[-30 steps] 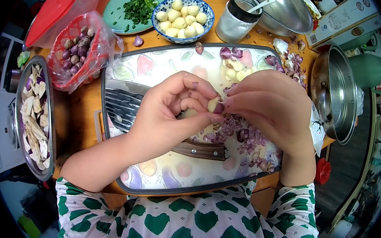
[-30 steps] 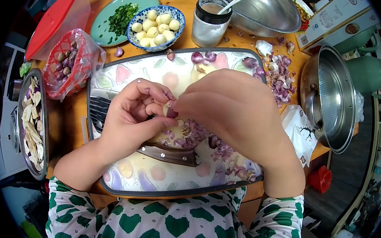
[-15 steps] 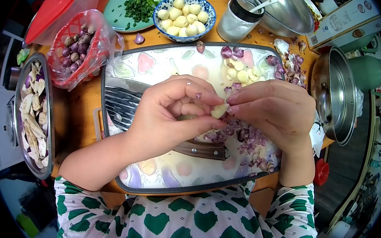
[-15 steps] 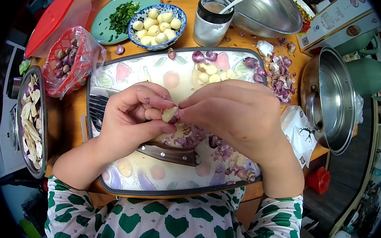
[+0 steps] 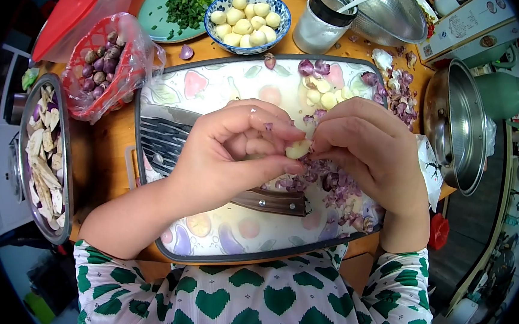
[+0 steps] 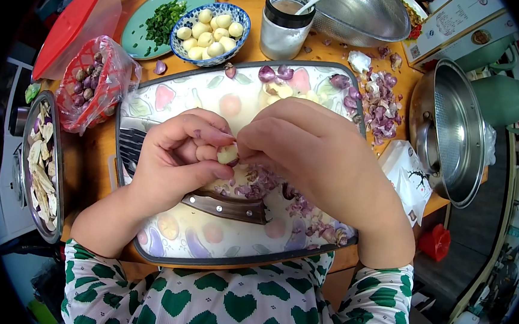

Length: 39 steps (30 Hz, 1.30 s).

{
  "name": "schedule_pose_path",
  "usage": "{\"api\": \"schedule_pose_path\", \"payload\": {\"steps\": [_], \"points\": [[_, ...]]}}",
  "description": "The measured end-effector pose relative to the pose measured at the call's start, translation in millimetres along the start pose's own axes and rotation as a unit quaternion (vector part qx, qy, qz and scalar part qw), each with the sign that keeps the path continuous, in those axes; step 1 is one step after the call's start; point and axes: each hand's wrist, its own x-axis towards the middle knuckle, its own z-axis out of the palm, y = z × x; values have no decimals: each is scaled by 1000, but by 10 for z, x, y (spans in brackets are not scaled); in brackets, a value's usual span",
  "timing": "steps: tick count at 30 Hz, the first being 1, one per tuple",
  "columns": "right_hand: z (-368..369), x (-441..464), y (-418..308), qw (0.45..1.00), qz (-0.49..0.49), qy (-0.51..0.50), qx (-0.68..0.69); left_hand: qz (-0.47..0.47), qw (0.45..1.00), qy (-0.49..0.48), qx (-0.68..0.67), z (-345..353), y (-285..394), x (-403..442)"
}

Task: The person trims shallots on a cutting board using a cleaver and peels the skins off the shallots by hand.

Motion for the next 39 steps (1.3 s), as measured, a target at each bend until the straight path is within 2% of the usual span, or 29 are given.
{"api": "schedule_pose_path", "payload": {"steps": [4, 7, 13, 16, 22, 28, 39], "points": [[-15, -20, -14, 999, 14, -43, 3, -48, 995, 9, -83, -84, -35, 14], [-17, -29, 25, 993, 4, -112, -39, -15, 990, 24, -135, -96, -68, 51], [-51, -10, 82, 993, 19, -112, -38, -32, 992, 22, -118, -51, -10, 68], [-49, -11, 7, 992, 87, -91, -17, -112, 981, 68, -140, -4, 126, 91], [35, 18, 14, 999, 29, 10, 21, -56, 994, 26, -92, -76, -39, 46], [110, 30, 61, 998, -21, 53, 24, -47, 995, 9, -83, -48, 12, 50], [49, 30, 88, 998, -46, 38, 14, -90, 992, 14, -88, -45, 47, 29]]}}
